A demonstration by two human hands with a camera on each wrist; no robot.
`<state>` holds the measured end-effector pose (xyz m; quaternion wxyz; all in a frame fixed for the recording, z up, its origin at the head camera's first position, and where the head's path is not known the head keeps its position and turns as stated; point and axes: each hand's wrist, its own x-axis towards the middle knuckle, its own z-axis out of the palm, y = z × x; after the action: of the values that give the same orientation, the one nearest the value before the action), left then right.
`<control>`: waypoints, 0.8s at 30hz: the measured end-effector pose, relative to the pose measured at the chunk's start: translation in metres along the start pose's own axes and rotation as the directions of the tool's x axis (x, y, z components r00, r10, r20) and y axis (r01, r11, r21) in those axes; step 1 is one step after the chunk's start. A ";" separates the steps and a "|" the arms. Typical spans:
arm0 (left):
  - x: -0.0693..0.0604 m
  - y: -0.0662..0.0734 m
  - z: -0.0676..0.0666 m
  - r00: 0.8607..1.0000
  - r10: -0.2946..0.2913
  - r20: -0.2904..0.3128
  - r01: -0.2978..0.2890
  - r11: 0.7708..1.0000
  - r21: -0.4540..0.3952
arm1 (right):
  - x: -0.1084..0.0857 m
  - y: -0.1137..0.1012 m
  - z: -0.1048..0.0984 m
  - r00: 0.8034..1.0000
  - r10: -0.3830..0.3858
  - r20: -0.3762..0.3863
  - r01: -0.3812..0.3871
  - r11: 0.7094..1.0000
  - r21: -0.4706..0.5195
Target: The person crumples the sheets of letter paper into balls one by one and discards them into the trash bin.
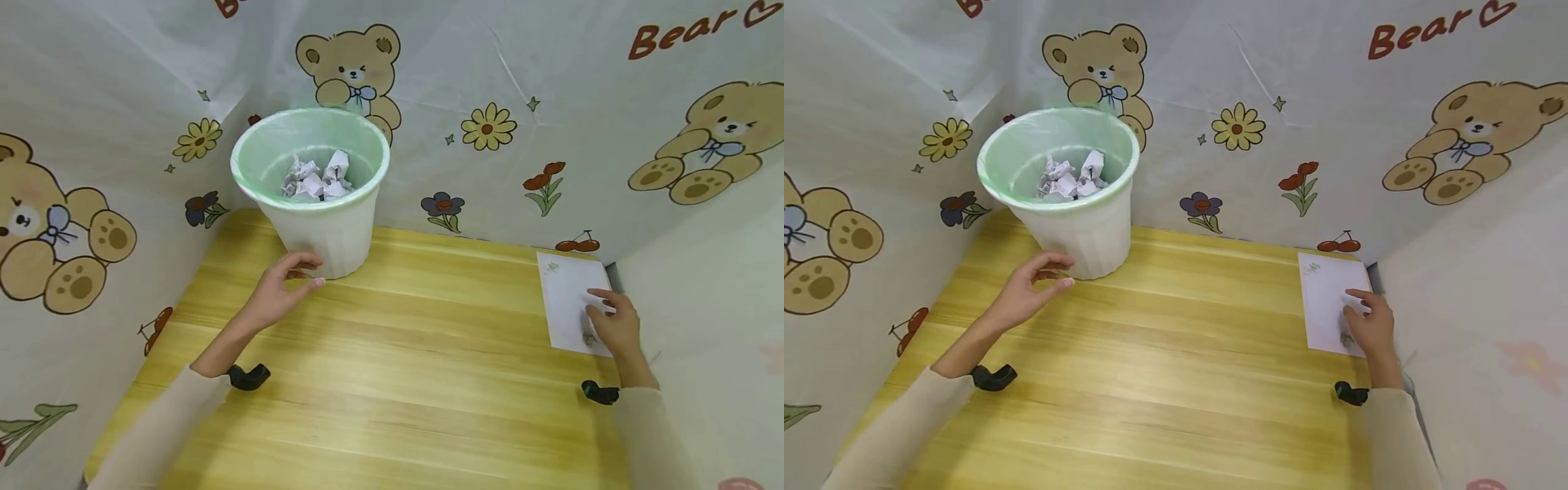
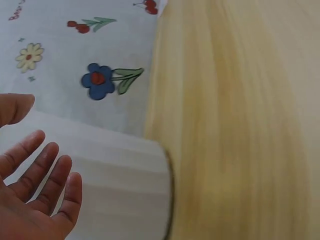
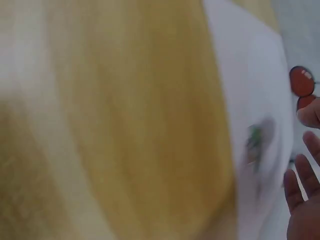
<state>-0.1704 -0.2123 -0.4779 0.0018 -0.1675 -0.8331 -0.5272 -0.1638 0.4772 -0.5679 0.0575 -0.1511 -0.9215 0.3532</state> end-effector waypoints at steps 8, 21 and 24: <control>0.010 -0.035 0.055 0.992 -0.031 0.126 0.044 0.994 -0.100 | 0.001 0.027 0.004 1.000 -0.026 0.003 0.026 0.994 -0.108; 0.014 -0.055 0.089 0.980 -0.054 0.192 0.080 0.989 -0.127 | -0.012 -0.008 0.025 0.986 -0.126 0.111 0.147 0.965 -0.217; 0.015 -0.058 0.101 0.972 -0.062 0.227 0.092 0.988 -0.125 | -0.021 -0.034 0.043 0.969 -0.174 0.175 0.210 0.953 -0.217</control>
<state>-0.1836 -0.1423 -0.5713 -0.1234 -0.1930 -0.7963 -0.5598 -0.1610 0.4193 -0.5777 0.0021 -0.0386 -0.9687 0.2453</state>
